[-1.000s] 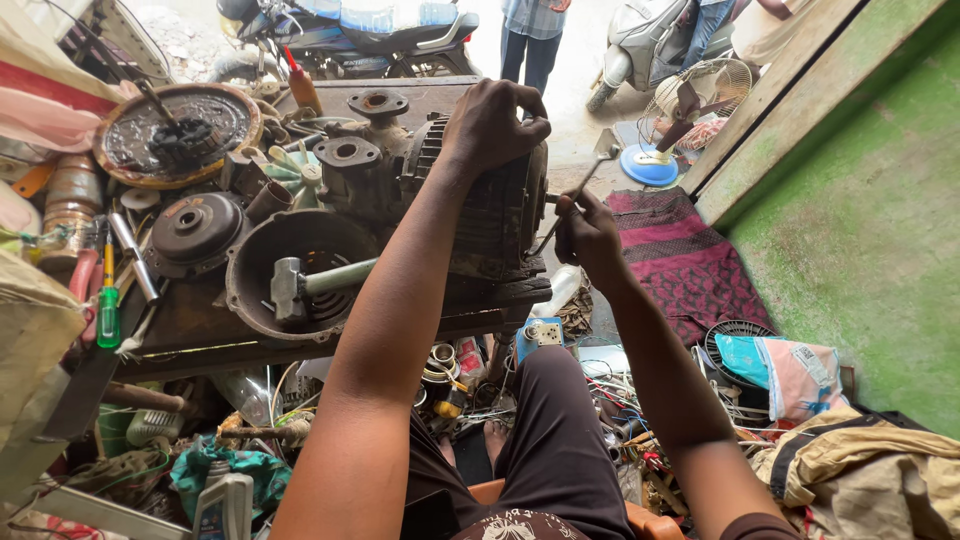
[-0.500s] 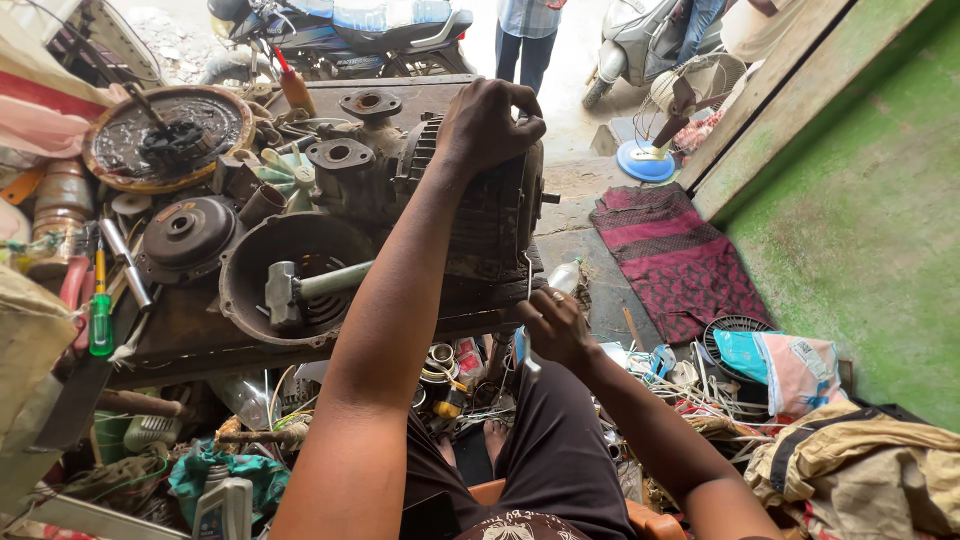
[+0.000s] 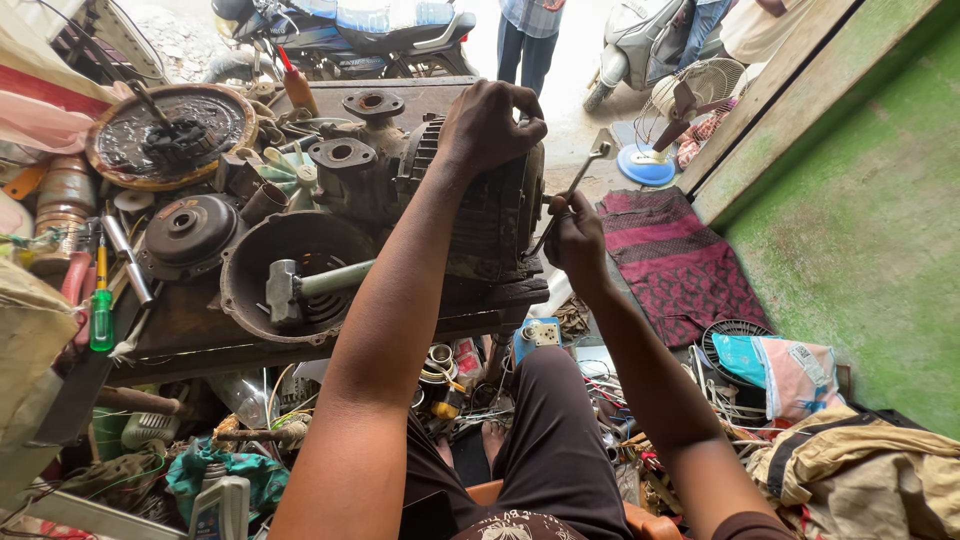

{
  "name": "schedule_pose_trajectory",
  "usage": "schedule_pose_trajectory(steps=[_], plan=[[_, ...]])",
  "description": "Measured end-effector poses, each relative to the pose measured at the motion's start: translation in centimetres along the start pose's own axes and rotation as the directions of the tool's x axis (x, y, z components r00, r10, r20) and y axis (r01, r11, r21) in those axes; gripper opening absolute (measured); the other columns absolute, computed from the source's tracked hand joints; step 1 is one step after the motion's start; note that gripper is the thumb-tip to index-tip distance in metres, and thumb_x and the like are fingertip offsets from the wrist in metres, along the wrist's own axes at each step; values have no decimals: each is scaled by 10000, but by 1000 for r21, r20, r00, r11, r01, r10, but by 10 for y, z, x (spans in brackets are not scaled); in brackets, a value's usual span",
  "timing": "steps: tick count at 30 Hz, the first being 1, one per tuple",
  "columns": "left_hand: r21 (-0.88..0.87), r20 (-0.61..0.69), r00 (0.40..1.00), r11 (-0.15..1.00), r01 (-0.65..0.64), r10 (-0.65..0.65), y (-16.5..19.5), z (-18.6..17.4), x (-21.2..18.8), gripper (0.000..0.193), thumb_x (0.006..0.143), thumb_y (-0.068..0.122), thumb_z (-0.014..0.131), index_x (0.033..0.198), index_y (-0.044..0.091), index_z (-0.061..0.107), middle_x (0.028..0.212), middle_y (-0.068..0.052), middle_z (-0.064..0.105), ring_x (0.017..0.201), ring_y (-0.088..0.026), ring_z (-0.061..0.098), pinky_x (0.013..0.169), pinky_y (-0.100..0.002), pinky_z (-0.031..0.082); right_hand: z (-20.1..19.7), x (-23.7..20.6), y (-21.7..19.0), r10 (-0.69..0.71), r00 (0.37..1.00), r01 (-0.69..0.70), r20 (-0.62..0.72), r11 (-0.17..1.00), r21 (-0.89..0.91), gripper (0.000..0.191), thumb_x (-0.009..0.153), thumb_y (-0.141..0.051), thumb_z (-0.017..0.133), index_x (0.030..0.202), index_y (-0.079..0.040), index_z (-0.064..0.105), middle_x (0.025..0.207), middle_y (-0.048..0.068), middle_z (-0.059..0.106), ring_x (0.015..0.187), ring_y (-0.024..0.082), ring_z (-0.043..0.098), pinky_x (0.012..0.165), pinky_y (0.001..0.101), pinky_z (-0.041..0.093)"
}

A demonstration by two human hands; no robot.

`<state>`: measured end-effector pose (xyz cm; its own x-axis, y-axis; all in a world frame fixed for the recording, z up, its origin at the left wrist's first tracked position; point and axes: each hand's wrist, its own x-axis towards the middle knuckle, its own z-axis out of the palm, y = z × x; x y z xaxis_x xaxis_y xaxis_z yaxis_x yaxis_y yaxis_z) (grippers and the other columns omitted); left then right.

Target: The person uses a wrench to loosen and tighten bolts on a motor casing mounted on a workbench. They repeatedly adjust the tool and reposition the motor to access different fasteners.

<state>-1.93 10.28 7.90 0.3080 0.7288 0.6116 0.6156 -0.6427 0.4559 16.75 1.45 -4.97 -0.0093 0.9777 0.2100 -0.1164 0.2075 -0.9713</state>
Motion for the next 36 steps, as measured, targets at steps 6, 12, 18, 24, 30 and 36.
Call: schedule_pose_trajectory(steps=[6,12,18,24,30,36], plan=[[5,63,998,1000,30,-30,-5,4,2,139,811,272,713,868,191,810,762,-45,775,626,-195,746,726,-368,620,-32,-37,40,-545,828,353,-130,687,-635,328,1158,-209,449,860,-96,525,651,-17,410,557,121,385,525,335,314],[0,-6,1000,1000,1,-1,-9,7,1,135,766,262,735,833,188,826,755,-47,791,628,-195,745,690,-379,609,-13,-66,56,-311,949,272,-60,897,-348,141,1103,-114,545,1002,-38,608,810,-28,497,687,82,432,577,278,365],[-3,-29,998,999,-49,49,-11,10,3,133,776,254,741,839,175,827,794,-72,790,635,-203,754,703,-378,612,23,-67,48,-142,984,117,-110,971,-210,150,991,-115,644,1103,-19,669,805,-53,660,698,23,538,594,239,411],[-12,-19,998,998,-66,66,-14,14,5,137,767,246,726,823,165,821,795,-70,793,650,-182,758,675,-370,619,29,-65,45,-246,960,148,-131,848,-509,118,1042,-151,620,1031,-37,649,676,28,563,618,80,469,543,316,357],[-24,-35,999,999,22,-23,-17,16,6,235,889,354,714,801,160,812,693,-71,762,588,-202,735,678,-381,607,30,-59,48,-231,966,129,-113,816,-563,179,1068,-194,552,985,-39,585,650,49,547,551,110,491,508,351,361],[-37,-208,967,986,-161,149,-5,6,4,274,899,354,720,790,118,805,747,-76,789,648,-238,759,695,-398,617,28,-51,48,-157,975,41,-160,828,-559,217,1079,-208,562,975,-21,600,648,84,533,587,133,466,529,355,364]])
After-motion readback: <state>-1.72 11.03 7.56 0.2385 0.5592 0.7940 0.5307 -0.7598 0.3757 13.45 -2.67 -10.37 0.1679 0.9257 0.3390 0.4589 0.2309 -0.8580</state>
